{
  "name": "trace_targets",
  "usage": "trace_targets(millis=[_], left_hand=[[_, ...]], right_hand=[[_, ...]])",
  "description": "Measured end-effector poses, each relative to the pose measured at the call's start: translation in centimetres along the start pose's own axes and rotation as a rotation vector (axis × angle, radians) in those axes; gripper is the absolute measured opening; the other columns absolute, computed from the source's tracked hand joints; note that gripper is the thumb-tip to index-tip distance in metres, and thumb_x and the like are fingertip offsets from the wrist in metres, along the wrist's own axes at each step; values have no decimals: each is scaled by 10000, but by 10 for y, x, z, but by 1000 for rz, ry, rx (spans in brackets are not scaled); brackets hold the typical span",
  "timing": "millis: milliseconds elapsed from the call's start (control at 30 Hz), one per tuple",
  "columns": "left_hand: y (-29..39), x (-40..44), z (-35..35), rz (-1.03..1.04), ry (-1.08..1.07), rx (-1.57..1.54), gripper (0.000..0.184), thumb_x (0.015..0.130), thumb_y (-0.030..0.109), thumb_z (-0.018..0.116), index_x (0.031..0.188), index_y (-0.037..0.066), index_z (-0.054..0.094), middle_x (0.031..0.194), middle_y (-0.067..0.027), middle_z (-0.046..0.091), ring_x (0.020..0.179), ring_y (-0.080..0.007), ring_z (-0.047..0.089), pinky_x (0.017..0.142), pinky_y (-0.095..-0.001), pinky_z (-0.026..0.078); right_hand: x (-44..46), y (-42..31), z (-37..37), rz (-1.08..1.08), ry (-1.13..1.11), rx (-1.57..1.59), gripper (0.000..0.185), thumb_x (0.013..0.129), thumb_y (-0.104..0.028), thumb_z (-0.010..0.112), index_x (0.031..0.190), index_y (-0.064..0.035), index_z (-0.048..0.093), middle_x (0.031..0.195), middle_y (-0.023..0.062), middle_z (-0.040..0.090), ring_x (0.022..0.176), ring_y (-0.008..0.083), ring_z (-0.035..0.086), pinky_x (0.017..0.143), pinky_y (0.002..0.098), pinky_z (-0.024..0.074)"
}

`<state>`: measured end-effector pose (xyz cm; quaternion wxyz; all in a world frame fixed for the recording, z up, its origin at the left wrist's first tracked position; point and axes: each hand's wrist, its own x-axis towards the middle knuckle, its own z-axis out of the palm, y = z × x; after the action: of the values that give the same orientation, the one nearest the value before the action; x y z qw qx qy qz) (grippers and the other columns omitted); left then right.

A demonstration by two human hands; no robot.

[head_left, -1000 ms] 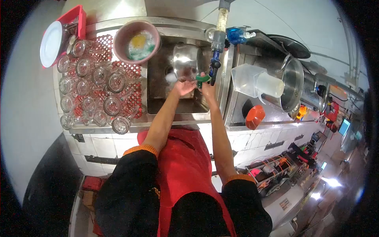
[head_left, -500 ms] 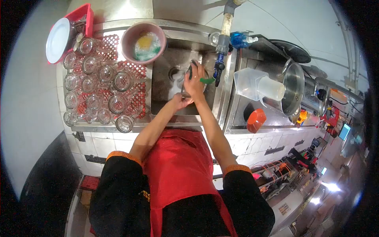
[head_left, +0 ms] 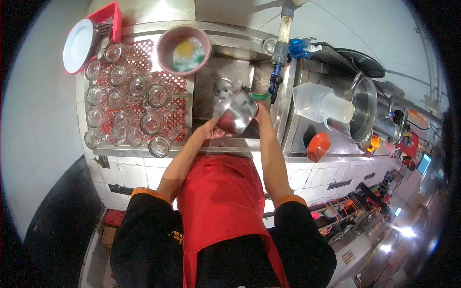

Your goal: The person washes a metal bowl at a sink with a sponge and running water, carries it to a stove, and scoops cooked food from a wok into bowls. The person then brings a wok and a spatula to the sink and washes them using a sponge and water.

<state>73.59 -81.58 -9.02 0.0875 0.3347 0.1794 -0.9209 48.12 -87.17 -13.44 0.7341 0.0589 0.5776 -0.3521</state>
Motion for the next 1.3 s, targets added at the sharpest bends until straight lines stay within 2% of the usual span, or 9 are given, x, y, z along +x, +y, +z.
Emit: trace_targets(millis=[133, 267, 367, 600, 800, 967, 1100, 1200, 1300], left_hand=[[3, 76, -42, 215, -144, 38, 548, 943, 402, 476, 1151, -100, 543, 1068, -260, 621, 926, -366, 662, 644, -331, 590], [20, 72, 43, 570, 1225, 787, 528, 858, 442, 626, 1121, -16, 607, 1008, -226, 655, 984, -341, 629, 922, -433, 452], [36, 89, 29, 939, 1160, 643, 438, 830, 261, 648, 1186, 18, 565, 1000, -184, 651, 904, -304, 654, 816, -462, 520], [69, 75, 16, 903, 587, 220, 367, 861, 18, 491, 1228, 13, 500, 1105, -131, 612, 909, -283, 640, 679, -405, 565], [54, 81, 8, 1169, 442, 606, 617, 795, -57, 524, 1377, 83, 375, 1302, -139, 502, 1151, -259, 518, 909, -350, 464], [22, 52, 41, 921, 268, 509, 659, 731, -63, 548, 1359, 41, 379, 1252, -101, 518, 1088, -229, 540, 916, -337, 444], [39, 31, 29, 861, 179, 564, 504, 832, 45, 584, 1307, 2, 420, 1204, -121, 535, 1038, -217, 556, 862, -352, 478], [35, 36, 6, 740, 230, 483, 514, 814, 20, 545, 1311, 27, 417, 1177, -127, 538, 1017, -226, 567, 818, -370, 506], [24, 41, 17, 602, 239, 548, 568, 760, 31, 544, 1312, 30, 407, 1131, -120, 553, 946, -206, 586, 695, -370, 535]], right_hand=[[-60, 29, 34, -22, -213, 246, 323, 960, -287, 430, 1086, -37, 591, 1012, 114, 650, 884, 268, 636, 748, 422, 546], [-58, 75, 54, -247, -125, 264, 344, 955, -193, 392, 1232, -16, 493, 1265, 108, 542, 1163, 245, 514, 1005, 395, 408], [-62, 78, 55, -142, -90, 546, 321, 953, -60, 419, 1266, 2, 455, 1328, 114, 489, 1192, 229, 490, 993, 376, 423], [-99, 39, 66, -826, 237, -400, 192, 948, -143, 549, 981, 34, 617, 807, 76, 675, 665, 120, 627, 613, 261, 504], [-105, 4, 80, -1331, 732, -1222, 161, 889, -44, 561, 1026, 32, 597, 1111, 225, 563, 960, 293, 576, 813, 417, 457], [-27, 24, 89, -965, 284, -1275, 707, 951, -282, 455, 1477, 1, 77, 1452, 334, 226, 1351, 492, 212, 1124, 476, 169], [-49, 40, 93, -872, -209, -1410, 530, 970, -404, 436, 1377, -63, 435, 1366, 282, 417, 1287, 413, 378, 1096, 430, 264], [-70, 18, 98, -510, -204, -1207, 342, 876, -213, 645, 1203, -117, 628, 1209, 201, 589, 1122, 267, 563, 949, 352, 428], [-59, 19, 106, -1027, -4, -1131, 345, 773, -131, 739, 1115, -128, 687, 1112, 146, 612, 1033, 225, 580, 829, 315, 471]])
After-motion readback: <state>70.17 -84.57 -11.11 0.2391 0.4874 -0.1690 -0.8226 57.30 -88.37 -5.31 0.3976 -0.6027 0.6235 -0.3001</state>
